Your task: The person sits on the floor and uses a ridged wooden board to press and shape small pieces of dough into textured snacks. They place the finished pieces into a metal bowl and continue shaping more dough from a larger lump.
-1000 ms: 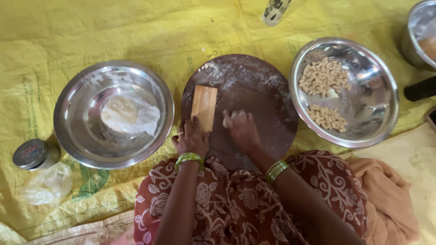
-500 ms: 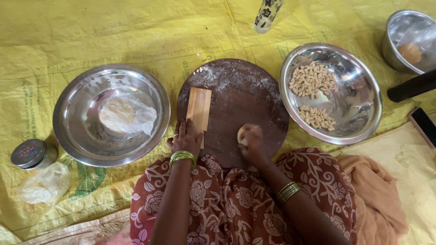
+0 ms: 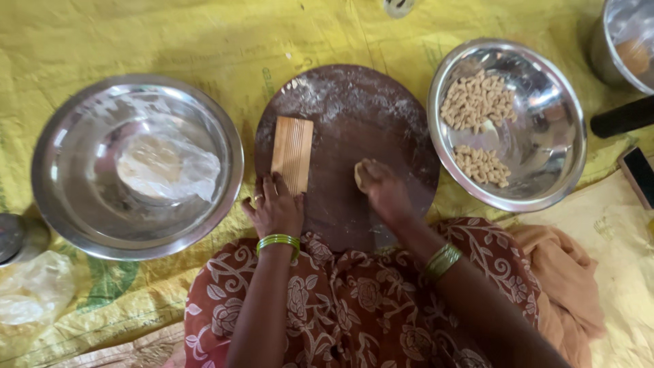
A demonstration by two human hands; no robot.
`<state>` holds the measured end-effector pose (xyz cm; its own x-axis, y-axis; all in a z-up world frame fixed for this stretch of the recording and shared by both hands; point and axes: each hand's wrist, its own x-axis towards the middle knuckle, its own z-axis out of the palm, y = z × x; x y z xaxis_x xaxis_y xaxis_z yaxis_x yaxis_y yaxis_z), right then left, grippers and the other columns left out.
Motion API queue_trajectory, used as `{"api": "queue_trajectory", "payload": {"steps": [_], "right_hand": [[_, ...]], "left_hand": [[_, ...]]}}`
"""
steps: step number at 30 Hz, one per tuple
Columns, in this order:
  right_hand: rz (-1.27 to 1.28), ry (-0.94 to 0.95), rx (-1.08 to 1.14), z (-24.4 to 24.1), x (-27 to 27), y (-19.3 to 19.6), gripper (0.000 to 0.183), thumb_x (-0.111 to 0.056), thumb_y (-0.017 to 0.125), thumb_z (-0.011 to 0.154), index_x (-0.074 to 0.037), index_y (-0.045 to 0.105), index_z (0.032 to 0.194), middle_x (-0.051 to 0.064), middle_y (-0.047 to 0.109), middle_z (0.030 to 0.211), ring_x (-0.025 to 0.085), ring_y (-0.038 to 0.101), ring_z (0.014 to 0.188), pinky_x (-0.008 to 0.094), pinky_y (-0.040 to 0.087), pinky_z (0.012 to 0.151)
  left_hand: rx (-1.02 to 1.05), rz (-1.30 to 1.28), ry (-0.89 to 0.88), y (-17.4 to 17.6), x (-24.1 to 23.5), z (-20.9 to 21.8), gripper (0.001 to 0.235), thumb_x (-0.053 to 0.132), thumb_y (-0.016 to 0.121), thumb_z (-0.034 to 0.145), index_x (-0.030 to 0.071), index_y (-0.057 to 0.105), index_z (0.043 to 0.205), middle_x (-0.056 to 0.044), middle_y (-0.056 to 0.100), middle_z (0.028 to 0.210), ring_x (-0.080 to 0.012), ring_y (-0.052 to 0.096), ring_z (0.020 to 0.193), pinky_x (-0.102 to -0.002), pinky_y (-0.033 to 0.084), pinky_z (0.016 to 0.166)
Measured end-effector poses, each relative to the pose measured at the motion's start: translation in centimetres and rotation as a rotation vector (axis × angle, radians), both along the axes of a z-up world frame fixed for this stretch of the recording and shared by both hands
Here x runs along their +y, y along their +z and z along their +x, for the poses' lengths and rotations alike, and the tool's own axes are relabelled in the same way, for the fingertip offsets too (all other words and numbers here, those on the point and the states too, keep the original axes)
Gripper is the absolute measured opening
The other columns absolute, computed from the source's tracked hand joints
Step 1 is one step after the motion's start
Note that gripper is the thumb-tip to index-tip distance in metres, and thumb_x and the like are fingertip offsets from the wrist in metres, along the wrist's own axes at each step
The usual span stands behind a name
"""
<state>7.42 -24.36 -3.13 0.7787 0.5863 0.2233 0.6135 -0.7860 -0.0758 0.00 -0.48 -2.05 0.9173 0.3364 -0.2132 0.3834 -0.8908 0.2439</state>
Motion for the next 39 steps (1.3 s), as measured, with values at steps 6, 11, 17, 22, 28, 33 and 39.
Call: {"api": "queue_trajectory", "payload": {"steps": [6, 11, 17, 22, 28, 33, 39], "right_hand": [[0.14, -0.126, 0.292, 6.8, 1.5, 2.3, 0.017, -0.002, 0.073, 0.081, -0.005, 0.075, 0.097, 0.02, 0.074, 0.087, 0.04, 0.074, 0.081, 0.048, 0.058, 0.074], [-0.055, -0.299, 0.252, 9.8, 3.6, 1.3, 0.005, -0.009, 0.07, 0.089, -0.006, 0.074, 0.087, 0.022, 0.073, 0.088, 0.041, 0.072, 0.085, 0.05, 0.057, 0.074], [0.034, -0.123, -0.157, 5.3, 3.2, -1.0, 0.024, -0.014, 0.067, 0.094, -0.001, 0.063, 0.113, 0.02, 0.068, 0.116, 0.035, 0.067, 0.102, 0.045, 0.058, 0.083], [0.092, -0.129, -0.107, -0.4, 2.5, -1.4, 0.036, -0.013, 0.062, 0.095, -0.001, 0.06, 0.129, 0.019, 0.062, 0.128, 0.036, 0.057, 0.123, 0.051, 0.046, 0.102], [0.124, -0.062, -0.21, -5.4, 1.4, 0.0, 0.042, -0.005, 0.058, 0.095, 0.004, 0.059, 0.136, 0.024, 0.059, 0.141, 0.042, 0.054, 0.135, 0.049, 0.045, 0.112], [0.216, 0.051, -0.152, -8.9, 0.2, 0.7, 0.032, -0.005, 0.063, 0.095, 0.007, 0.065, 0.124, 0.023, 0.062, 0.132, 0.042, 0.059, 0.127, 0.048, 0.051, 0.106], [0.354, -0.042, 0.011, -8.4, -0.4, 2.0, 0.031, 0.001, 0.063, 0.086, 0.001, 0.071, 0.116, 0.016, 0.066, 0.115, 0.035, 0.066, 0.112, 0.046, 0.055, 0.099]], "left_hand": [[-0.059, 0.025, 0.023, 0.2, 0.3, 0.2, 0.063, 0.035, 0.066, 0.093, 0.008, 0.049, 0.146, -0.02, 0.047, 0.152, -0.037, 0.045, 0.14, -0.07, 0.021, 0.116], [-0.023, -0.004, 0.034, -0.5, 0.8, 0.4, 0.061, 0.035, 0.067, 0.093, 0.012, 0.049, 0.147, -0.016, 0.048, 0.154, -0.0375, 0.051, 0.136, -0.07, 0.022, 0.118], [-0.069, 0.021, -0.051, -1.0, 1.0, -0.7, 0.077, 0.043, 0.066, 0.091, 0.015, 0.036, 0.157, -0.013, 0.039, 0.161, -0.0317, 0.041, 0.145, -0.07, 0.025, 0.114], [-0.032, -0.021, -0.042, -1.2, 1.2, -1.6, 0.08, 0.045, 0.063, 0.092, 0.018, 0.03, 0.159, -0.01, 0.027, 0.167, -0.0259, 0.027, 0.151, -0.073, 0.024, 0.11], [0.0, -0.033, -0.008, -0.7, 0.8, -0.9, 0.078, 0.048, 0.058, 0.095, 0.021, 0.028, 0.161, -0.006, 0.026, 0.168, -0.0213, 0.026, 0.154, -0.07, 0.025, 0.113], [0.007, -0.069, -0.01, -1.3, 1.2, -0.9, 0.077, 0.052, 0.053, 0.097, 0.021, 0.025, 0.162, -0.006, 0.022, 0.17, -0.0204, 0.024, 0.154, -0.07, 0.025, 0.112], [0.054, -0.112, 0.014, -0.3, 1.1, -0.7, 0.075, 0.051, 0.05, 0.098, 0.024, 0.022, 0.162, -0.003, 0.019, 0.17, -0.0199, 0.021, 0.154, -0.072, 0.02, 0.115]]}}
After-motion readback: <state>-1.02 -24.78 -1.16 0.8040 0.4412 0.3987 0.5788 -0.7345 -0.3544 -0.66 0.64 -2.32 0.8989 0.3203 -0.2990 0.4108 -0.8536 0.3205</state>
